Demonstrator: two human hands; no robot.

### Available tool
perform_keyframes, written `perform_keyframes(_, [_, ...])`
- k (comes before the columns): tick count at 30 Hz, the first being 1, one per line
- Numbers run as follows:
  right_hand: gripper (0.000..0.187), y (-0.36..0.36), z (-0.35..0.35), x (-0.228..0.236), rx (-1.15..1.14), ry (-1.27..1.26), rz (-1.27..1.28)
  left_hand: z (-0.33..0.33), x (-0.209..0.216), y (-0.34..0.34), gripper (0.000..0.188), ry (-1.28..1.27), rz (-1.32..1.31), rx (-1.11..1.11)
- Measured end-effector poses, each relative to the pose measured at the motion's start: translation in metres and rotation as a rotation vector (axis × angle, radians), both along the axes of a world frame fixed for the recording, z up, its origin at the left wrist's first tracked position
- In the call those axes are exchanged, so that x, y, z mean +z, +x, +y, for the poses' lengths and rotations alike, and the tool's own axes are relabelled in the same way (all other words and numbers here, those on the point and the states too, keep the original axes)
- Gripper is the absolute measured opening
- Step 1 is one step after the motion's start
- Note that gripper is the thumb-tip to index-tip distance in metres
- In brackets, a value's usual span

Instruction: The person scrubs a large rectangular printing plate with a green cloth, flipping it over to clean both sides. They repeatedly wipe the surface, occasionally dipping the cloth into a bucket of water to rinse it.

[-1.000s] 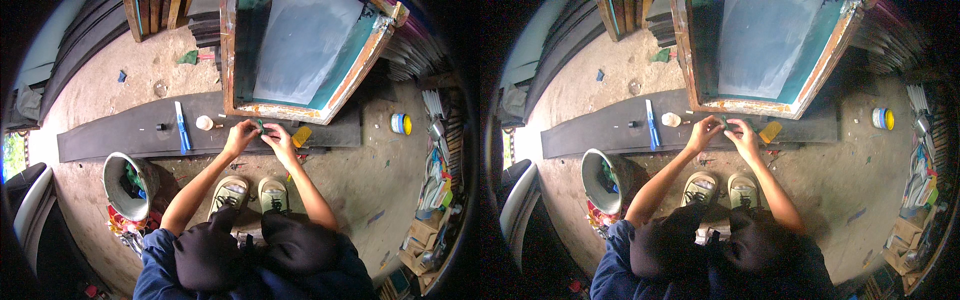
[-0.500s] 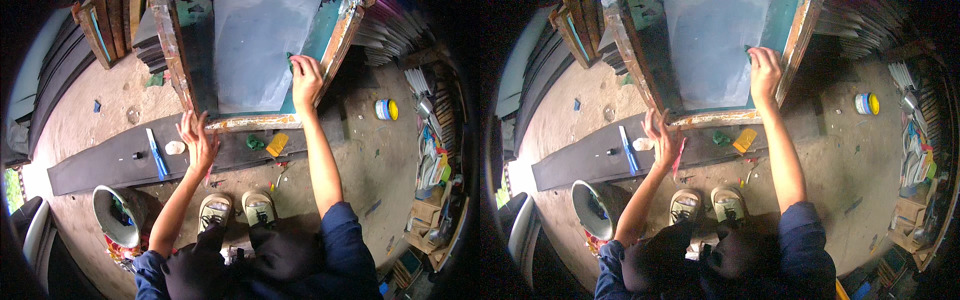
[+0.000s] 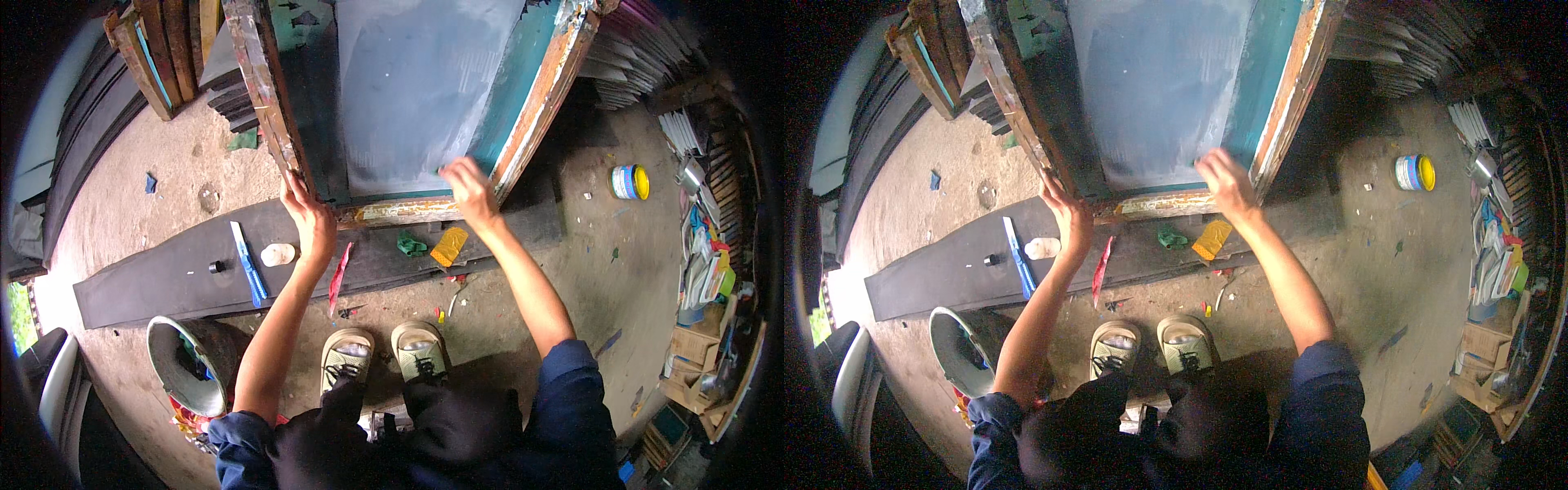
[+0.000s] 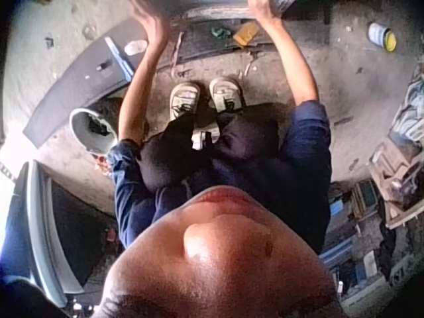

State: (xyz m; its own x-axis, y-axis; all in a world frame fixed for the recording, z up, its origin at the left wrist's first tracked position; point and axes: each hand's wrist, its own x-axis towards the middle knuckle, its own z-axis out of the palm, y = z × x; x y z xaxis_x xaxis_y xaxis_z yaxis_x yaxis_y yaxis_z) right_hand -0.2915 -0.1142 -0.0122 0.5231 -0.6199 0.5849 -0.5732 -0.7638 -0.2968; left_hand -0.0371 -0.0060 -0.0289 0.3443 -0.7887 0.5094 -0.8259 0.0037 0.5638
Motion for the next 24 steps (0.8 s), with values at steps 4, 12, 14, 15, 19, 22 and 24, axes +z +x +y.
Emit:
perform_keyframes(4, [0.014,0.033,-0.026,0.059,-0.305,-0.154,-0.304,-0.001,-0.004,0.002,0.082,0.003,-0.062,0.060])
perform_keyframes(12, [0.011,0.050,0.002,0.021,-0.506,-0.022,-0.461,-0.004,-0.012,0.003,0.082,0.000,-0.155,0.069])
perform_keyframes(14, [0.008,0.055,-0.021,0.052,-0.595,-0.044,-0.554,0.001,-0.009,0.004,0.082,0.035,-0.162,0.088])
perform_keyframes(15, [0.008,0.058,-0.025,0.053,-0.611,-0.092,-0.578,-0.001,-0.014,0.010,0.081,0.007,-0.179,0.084])
perform_keyframes(19, [0.010,0.040,0.011,-0.002,-0.622,-0.024,-0.545,-0.006,-0.009,0.001,0.079,0.004,-0.235,0.057])
perform_keyframes(22, [0.009,0.039,0.029,-0.016,-0.643,0.156,-0.493,-0.001,-0.007,0.003,0.080,0.081,-0.246,0.061])
perform_keyframes(24, [0.010,0.046,0.015,0.005,-0.616,0.092,-0.514,0.004,-0.005,0.009,0.079,0.097,-0.275,0.076])
